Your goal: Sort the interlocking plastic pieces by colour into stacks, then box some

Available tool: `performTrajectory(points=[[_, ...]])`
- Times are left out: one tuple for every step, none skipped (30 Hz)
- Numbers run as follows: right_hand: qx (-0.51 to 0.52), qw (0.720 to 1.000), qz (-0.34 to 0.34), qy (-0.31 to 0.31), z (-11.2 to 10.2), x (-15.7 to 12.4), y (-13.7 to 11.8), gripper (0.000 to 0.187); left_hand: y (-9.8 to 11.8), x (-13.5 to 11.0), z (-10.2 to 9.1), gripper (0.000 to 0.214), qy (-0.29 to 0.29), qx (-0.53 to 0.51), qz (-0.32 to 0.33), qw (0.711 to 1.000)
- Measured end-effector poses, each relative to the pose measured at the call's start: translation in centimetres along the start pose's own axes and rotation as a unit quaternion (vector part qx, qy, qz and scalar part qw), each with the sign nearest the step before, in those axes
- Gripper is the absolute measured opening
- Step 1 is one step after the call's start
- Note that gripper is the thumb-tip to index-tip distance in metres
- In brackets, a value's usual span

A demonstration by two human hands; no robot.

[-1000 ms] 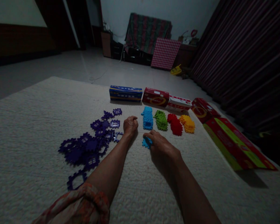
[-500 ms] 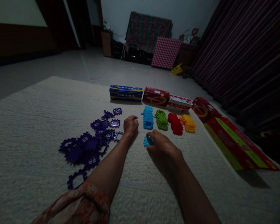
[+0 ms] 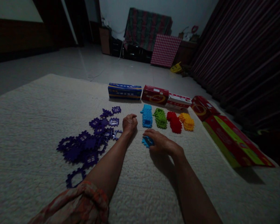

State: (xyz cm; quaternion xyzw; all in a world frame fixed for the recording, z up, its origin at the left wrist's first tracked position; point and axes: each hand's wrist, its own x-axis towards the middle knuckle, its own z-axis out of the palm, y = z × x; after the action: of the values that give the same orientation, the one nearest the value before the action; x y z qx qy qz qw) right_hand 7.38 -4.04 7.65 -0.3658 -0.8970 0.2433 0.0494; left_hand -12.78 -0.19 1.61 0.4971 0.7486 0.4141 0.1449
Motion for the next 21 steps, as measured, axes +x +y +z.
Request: performTrajectory(points=[[0.001, 1.0, 0.007, -0.009, 0.0, 0.1, -0.1, 0.06, 0.0, 0.0, 0.0, 0.038, -0.002, 0.002, 0.001, 1.0], [-0.004, 1.0, 0.024, -0.016, 0.0, 0.2, -0.3, 0.058, 0.1, 0.0, -0.1, 0.038, -0.005, 0.006, 0.0, 1.0], [-0.014, 0.999, 0.049, -0.02, 0.0, 0.3, -0.6, 0.055, 0.1, 0.0, -0.1, 0.038, -0.007, 0.01, -0.002, 1.0], [-0.028, 0.997, 0.076, -0.019, 0.0, 0.3, -0.9, 0.05, 0.2, 0.0, -0.1, 0.038, -0.009, 0.014, -0.005, 1.0], [-0.043, 0.994, 0.099, -0.019, 0.0, 0.3, -1.3, 0.043, 0.2, 0.0, -0.2, 0.038, -0.01, 0.017, -0.008, 1.0], [-0.057, 0.992, 0.114, -0.017, 0.1, 0.2, -1.7, 0.036, 0.2, 0.0, -0.2, 0.038, -0.011, 0.018, -0.011, 1.0], [-0.067, 0.99, 0.121, -0.012, 0.2, 0.1, -2.1, 0.03, 0.3, 0.0, -0.2, 0.038, -0.011, 0.018, -0.013, 1.0], [-0.074, 0.99, 0.122, -0.002, 0.4, -0.1, -2.4, 0.027, 0.3, 0.0, -0.2, 0.037, -0.011, 0.016, -0.014, 1.0], [-0.076, 0.99, 0.117, 0.01, 0.6, -0.2, -2.5, 0.026, 0.3, -0.1, -0.2, 0.037, -0.009, 0.014, -0.014, 1.0], [-0.075, 0.991, 0.108, 0.024, 0.8, -0.3, -2.5, 0.027, 0.3, -0.1, -0.2, 0.037, -0.006, 0.013, -0.014, 1.0], [-0.07, 0.992, 0.094, 0.04, 0.9, -0.3, -2.4, 0.03, 0.3, -0.1, -0.1, 0.037, -0.003, 0.011, -0.012, 1.0], [-0.065, 0.993, 0.075, 0.059, 1.0, -0.2, -2.1, 0.034, 0.2, -0.1, -0.1, 0.037, -0.001, 0.01, -0.01, 1.0], [-0.06, 0.994, 0.052, 0.08, 1.1, 0.0, -1.6, 0.039, 0.2, -0.1, -0.1, 0.037, 0.001, 0.01, -0.009, 1.0], [-0.056, 0.993, 0.026, 0.105, 1.1, 0.4, -1.2, 0.045, 0.2, -0.1, -0.1, 0.037, 0.001, 0.012, -0.008, 1.0], [-0.053, 0.989, -0.001, 0.135, 1.1, 1.0, -0.6, 0.051, 0.2, -0.1, -0.1, 0.037, 0.0, 0.014, -0.008, 1.0], [-0.053, 0.984, -0.025, 0.168, 1.0, 1.6, -0.2, 0.054, 0.2, -0.1, -0.1, 0.037, -0.001, 0.017, -0.007, 1.0], [-0.053, 0.976, -0.042, 0.205, 1.0, 2.3, 0.3, 0.057, 0.2, 0.0, -0.1, 0.038, -0.003, 0.019, -0.007, 1.0], [-0.052, 0.967, -0.051, 0.245, 1.1, 3.0, 0.7, 0.058, 0.2, 0.0, -0.1, 0.038, -0.004, 0.02, -0.007, 1.0], [-0.05, 0.956, -0.053, 0.284, 1.3, 3.5, 0.9, 0.059, 0.2, 0.0, -0.1, 0.038, -0.005, 0.02, -0.007, 1.0], [-0.046, 0.945, -0.052, 0.319, 1.5, 4.0, 1.2, 0.06, 0.2, 0.0, -0.1, 0.039, -0.005, 0.018, -0.007, 1.0], [-0.041, 0.936, -0.049, 0.346, 1.8, 4.4, 1.3, 0.06, 0.2, 0.0, -0.1, 0.039, -0.006, 0.016, -0.007, 1.0]])
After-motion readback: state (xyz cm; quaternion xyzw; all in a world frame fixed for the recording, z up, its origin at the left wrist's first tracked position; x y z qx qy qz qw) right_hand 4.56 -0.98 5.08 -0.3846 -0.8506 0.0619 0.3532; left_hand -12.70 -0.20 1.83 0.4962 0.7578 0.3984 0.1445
